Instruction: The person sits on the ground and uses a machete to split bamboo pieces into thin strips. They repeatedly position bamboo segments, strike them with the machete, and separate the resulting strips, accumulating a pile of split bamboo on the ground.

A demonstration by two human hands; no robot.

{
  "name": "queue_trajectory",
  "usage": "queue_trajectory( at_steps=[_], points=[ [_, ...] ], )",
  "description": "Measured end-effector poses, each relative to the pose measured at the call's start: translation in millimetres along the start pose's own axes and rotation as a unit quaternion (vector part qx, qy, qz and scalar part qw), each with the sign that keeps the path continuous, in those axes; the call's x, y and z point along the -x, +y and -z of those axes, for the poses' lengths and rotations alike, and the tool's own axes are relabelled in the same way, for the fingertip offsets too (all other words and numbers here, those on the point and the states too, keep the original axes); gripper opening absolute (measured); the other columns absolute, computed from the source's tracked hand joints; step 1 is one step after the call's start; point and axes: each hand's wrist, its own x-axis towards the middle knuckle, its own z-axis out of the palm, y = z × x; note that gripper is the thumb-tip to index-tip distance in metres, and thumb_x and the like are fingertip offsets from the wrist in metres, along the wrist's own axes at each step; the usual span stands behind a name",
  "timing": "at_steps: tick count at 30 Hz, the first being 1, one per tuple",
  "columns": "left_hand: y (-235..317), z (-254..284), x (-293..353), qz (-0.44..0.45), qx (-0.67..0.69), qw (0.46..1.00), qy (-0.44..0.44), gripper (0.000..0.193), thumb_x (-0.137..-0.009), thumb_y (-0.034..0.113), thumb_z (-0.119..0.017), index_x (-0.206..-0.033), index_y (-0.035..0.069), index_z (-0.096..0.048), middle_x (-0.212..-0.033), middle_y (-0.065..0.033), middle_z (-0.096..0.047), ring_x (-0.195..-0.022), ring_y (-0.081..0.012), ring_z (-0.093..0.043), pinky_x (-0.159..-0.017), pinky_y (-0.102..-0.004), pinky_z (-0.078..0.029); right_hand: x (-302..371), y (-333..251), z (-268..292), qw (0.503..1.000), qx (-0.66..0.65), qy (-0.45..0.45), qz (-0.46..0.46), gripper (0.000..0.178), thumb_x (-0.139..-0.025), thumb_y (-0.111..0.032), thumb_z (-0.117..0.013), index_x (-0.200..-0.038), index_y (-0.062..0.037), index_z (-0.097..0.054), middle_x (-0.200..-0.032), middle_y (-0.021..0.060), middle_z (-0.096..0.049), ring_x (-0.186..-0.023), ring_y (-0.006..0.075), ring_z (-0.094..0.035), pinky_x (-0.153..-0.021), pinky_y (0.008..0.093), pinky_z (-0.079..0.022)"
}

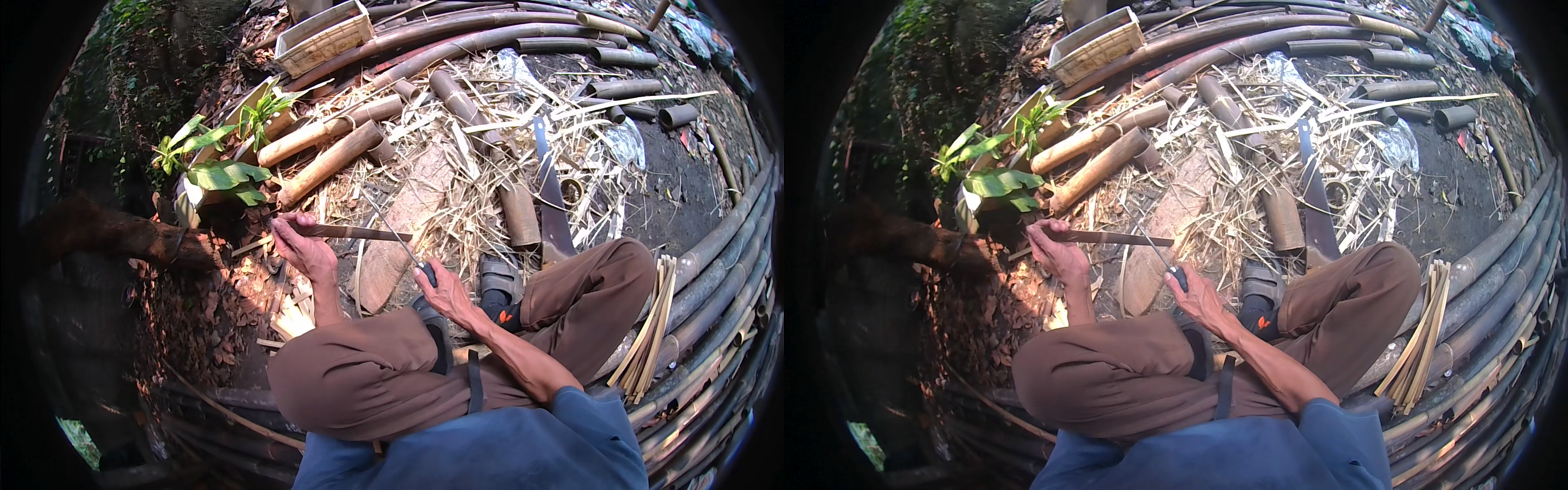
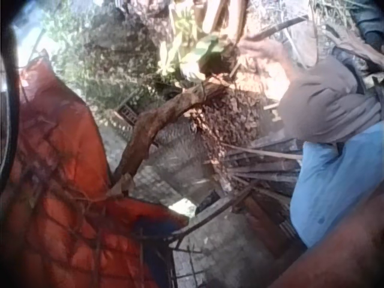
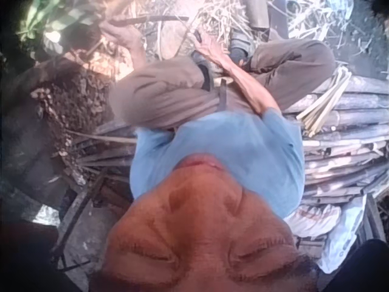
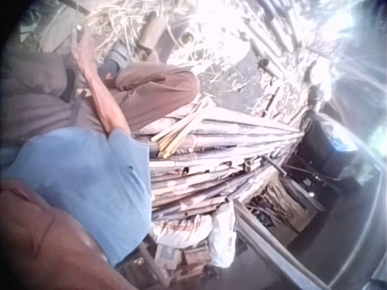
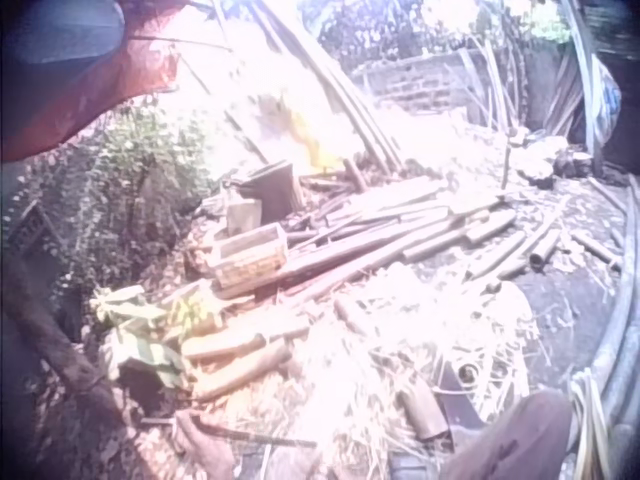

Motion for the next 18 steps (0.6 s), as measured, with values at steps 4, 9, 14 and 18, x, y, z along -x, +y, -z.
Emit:
queue_trajectory(
  at_steps=[4, 9, 14, 18],
  points=[
    [-11.2, -19.4, 23.5, -0.049, -0.050, 0.997, 0.034, 0.034, -0.104, 0.036, -0.045, -0.084, 0.008, -0.046, -0.072, 0.0000, -0.041, -0.066, -0.0104, -0.038, -0.063, -0.0257, -0.036, -4.6, -31.3, -14.5, 0.999, -0.027, -0.041, 0.005, 0.037, -0.097, -0.040, -0.053, -0.109, -0.0048, -0.056, -0.073, 0.0243, -0.061, -0.069, 0.0431, -0.062, -0.064, 0.0488, -0.046],
    [-7.0, -28.7, 37.8, -0.083, -0.085, 0.991, 0.063, 0.035, -0.104, 0.037, -0.045, -0.083, 0.009, -0.044, -0.071, 0.0004, -0.040, -0.065, -0.0103, -0.037, -0.061, -0.0252, -0.035, -13.4, -36.7, -26.9, 0.998, -0.044, -0.018, 0.045, 0.039, -0.097, -0.042, -0.051, -0.101, -0.0043, -0.059, -0.064, 0.0221, -0.056, -0.061, 0.0435, -0.058, -0.059, 0.0483, -0.044],
    [-5.4, -16.8, 37.6, -0.082, -0.102, 0.987, 0.095, 0.037, -0.104, 0.039, -0.045, -0.083, 0.008, -0.041, -0.072, -0.0001, -0.038, -0.063, -0.0102, -0.035, -0.058, -0.0252, -0.033, -5.3, -47.1, -31.9, 0.999, -0.038, -0.025, 0.029, 0.038, -0.097, -0.043, -0.051, -0.100, -0.0057, -0.059, -0.063, 0.0211, -0.057, -0.059, 0.0419, -0.058, -0.060, 0.0475, -0.047],
    [-10.2, -19.8, 38.8, -0.088, -0.092, 0.990, 0.058, 0.037, -0.104, 0.038, -0.044, -0.083, 0.008, -0.040, -0.072, -0.0003, -0.036, -0.064, -0.0108, -0.034, -0.059, -0.0257, -0.034, -35.2, 14.5, -20.7, 0.998, -0.028, -0.015, -0.047, 0.041, -0.097, -0.044, -0.050, -0.096, -0.0040, -0.057, -0.062, 0.0178, -0.055, -0.058, 0.0345, -0.058, -0.059, 0.0453, -0.046]
  ],
)
